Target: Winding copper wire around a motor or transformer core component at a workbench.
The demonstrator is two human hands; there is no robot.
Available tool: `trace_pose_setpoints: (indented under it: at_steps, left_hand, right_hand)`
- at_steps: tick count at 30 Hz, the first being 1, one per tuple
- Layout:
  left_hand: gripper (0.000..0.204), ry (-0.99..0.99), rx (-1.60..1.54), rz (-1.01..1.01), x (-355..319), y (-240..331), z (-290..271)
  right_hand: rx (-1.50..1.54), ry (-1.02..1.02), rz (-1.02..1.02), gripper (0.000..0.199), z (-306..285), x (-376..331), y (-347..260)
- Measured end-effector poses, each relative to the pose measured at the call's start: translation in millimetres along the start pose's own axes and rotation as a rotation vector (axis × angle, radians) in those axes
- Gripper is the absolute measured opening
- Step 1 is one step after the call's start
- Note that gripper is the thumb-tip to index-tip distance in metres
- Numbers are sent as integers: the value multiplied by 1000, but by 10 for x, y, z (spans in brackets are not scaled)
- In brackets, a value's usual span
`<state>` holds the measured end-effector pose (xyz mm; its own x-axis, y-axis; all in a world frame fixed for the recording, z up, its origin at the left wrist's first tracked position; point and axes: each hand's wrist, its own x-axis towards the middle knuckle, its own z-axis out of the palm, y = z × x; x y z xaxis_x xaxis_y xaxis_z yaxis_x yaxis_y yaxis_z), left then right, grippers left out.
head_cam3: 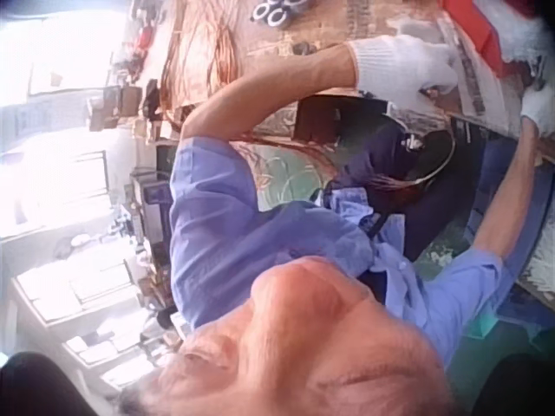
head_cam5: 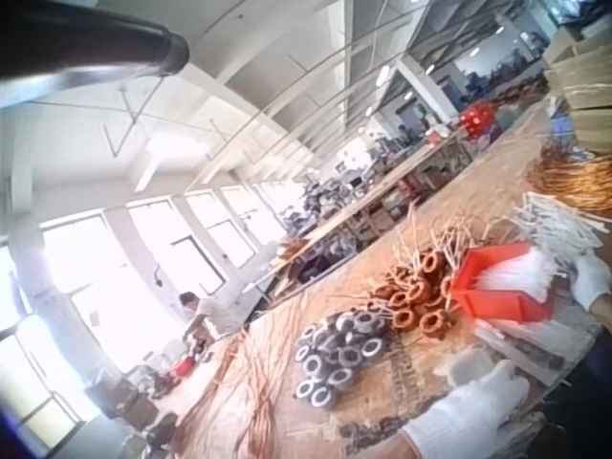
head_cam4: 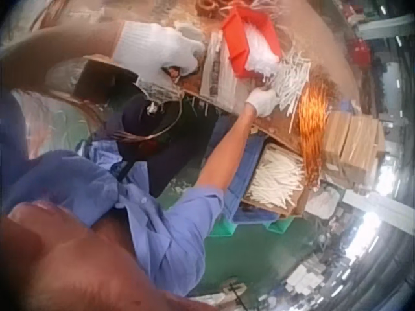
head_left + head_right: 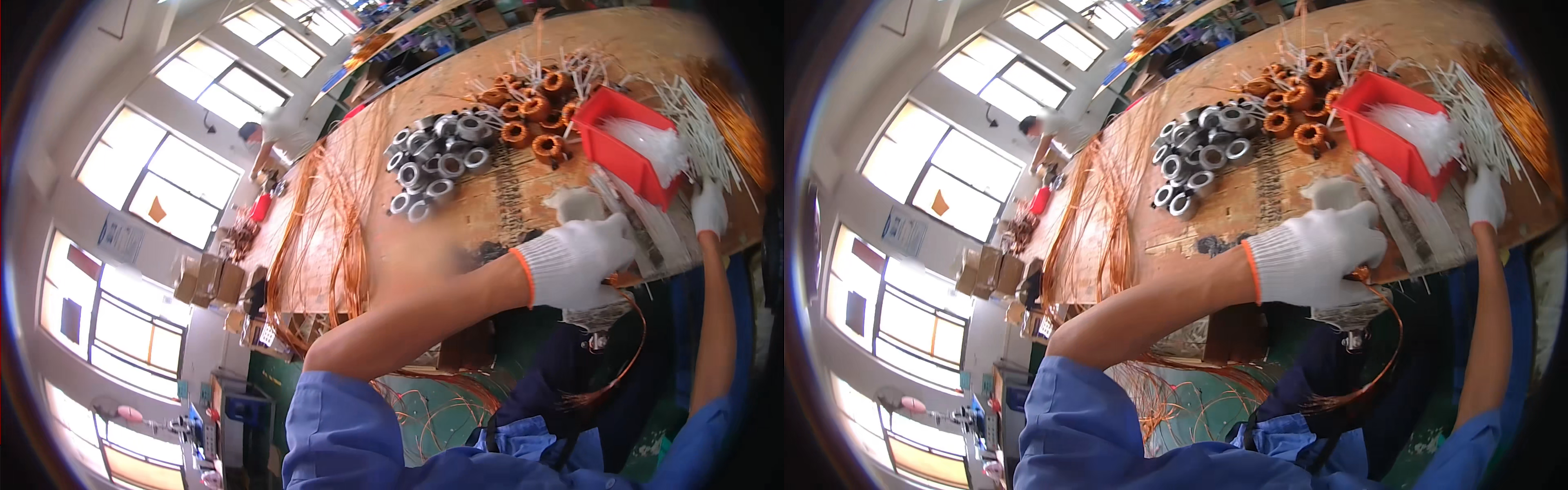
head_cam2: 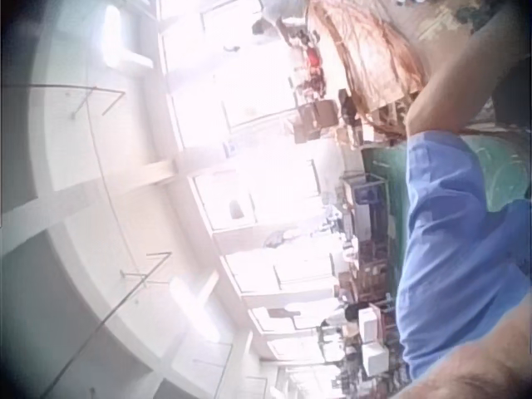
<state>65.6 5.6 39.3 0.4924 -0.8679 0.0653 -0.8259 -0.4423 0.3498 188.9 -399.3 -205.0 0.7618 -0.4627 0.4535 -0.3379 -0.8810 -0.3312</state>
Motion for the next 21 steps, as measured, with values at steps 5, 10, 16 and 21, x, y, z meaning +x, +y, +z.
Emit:
trace_pose_setpoints:
  at_steps: [5, 10, 16, 21]
  left_hand:
    - [26, -12, 16, -19, 11, -9, -52]
    - [32, -27, 10, -15, -8, -7, -50]
    - [32, 23, 6, 50, -23, -44, 6]
    - [34, 61, 46, 109, -48, -20, -62]
  right_hand:
    - [205, -33, 146, 39, 235, 31, 377]
    - [436, 172, -10, 38, 172, -213, 506]
    - [704, 44, -50, 36, -206, -749, 475]
    - [837, -201, 143, 25, -933, -1252, 254]
